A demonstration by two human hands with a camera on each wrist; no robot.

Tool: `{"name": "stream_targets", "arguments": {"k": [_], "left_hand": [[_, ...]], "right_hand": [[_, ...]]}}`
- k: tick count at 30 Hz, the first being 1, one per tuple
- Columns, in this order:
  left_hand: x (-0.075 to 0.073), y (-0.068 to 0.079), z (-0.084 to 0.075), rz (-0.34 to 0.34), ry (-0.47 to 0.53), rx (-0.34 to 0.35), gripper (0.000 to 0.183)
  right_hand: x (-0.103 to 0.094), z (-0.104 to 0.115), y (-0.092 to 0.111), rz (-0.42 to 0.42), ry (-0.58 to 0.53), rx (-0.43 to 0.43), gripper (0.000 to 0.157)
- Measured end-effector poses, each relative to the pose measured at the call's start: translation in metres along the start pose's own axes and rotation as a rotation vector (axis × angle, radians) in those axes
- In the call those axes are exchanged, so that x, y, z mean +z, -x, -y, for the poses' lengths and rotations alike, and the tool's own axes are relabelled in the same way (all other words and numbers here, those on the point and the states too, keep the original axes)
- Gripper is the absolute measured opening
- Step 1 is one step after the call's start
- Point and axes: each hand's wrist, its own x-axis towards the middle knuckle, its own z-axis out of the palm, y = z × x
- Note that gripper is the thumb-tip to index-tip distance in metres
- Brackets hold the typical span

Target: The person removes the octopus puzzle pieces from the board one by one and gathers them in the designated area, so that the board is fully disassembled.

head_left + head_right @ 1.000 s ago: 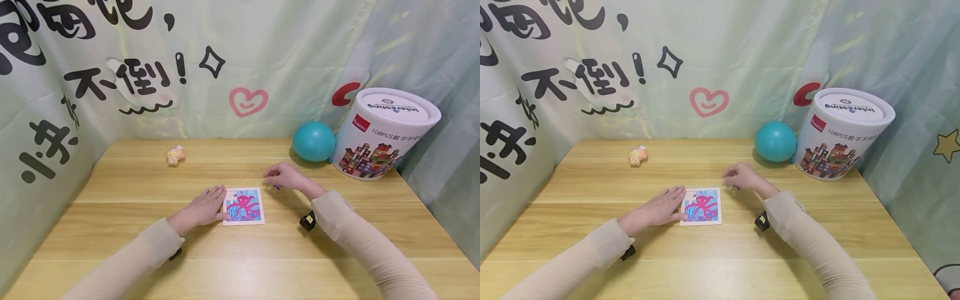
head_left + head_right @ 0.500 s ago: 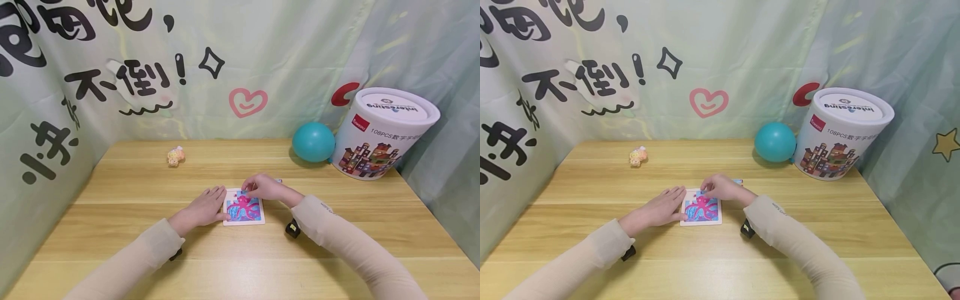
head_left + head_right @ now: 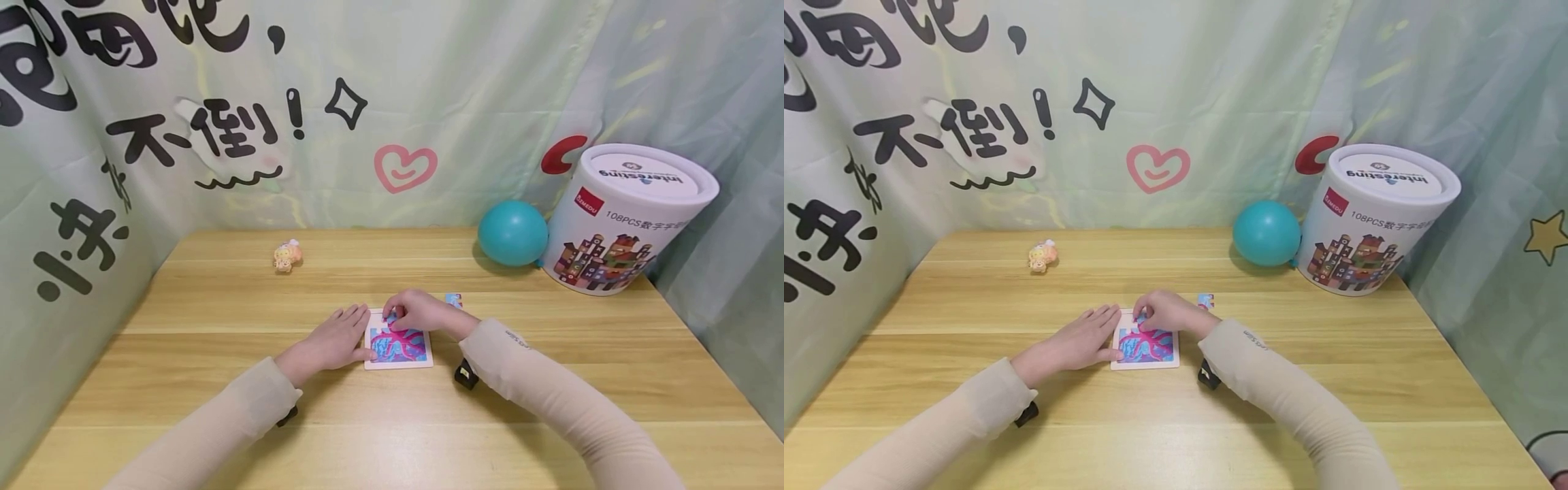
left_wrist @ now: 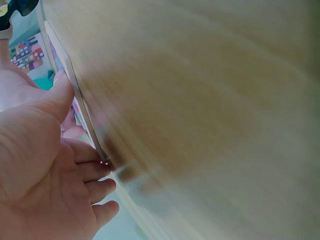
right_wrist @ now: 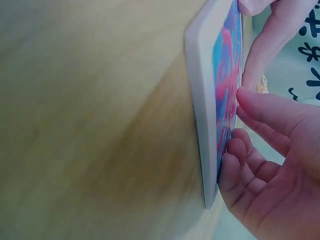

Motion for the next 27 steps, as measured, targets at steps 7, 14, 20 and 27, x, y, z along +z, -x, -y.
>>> {"name": "stream_targets", "arguments": {"k": [7, 14, 20, 27], "left_hand": [[0.0002, 0.0008, -0.0001, 0.003, 0.005, -0.003, 0.080], [-0.0002, 0.0004, 0.0000, 0.005, 0.010, -0.004, 0.080], [-0.0008, -0.0001, 0.0002, 0.007, 0.007, -0.007, 0.081], [-0.0003, -0.0004, 0.0007, 0.005, -0.003, -0.004, 0.081]], "right_hand": [[0.0013, 0.0026, -0.0002, -0.006, 0.016, -0.010, 0.013], [0.0015, 0.0035, 0.0012, -0.030, 0.024, 0.018, 0.015], [0.0018, 0.0028, 0.0024, -0.047, 0.023, 0.039, 0.015], [0.0029, 0.0020, 0.0019, -0.034, 0.021, 0.029, 0.018]]}}
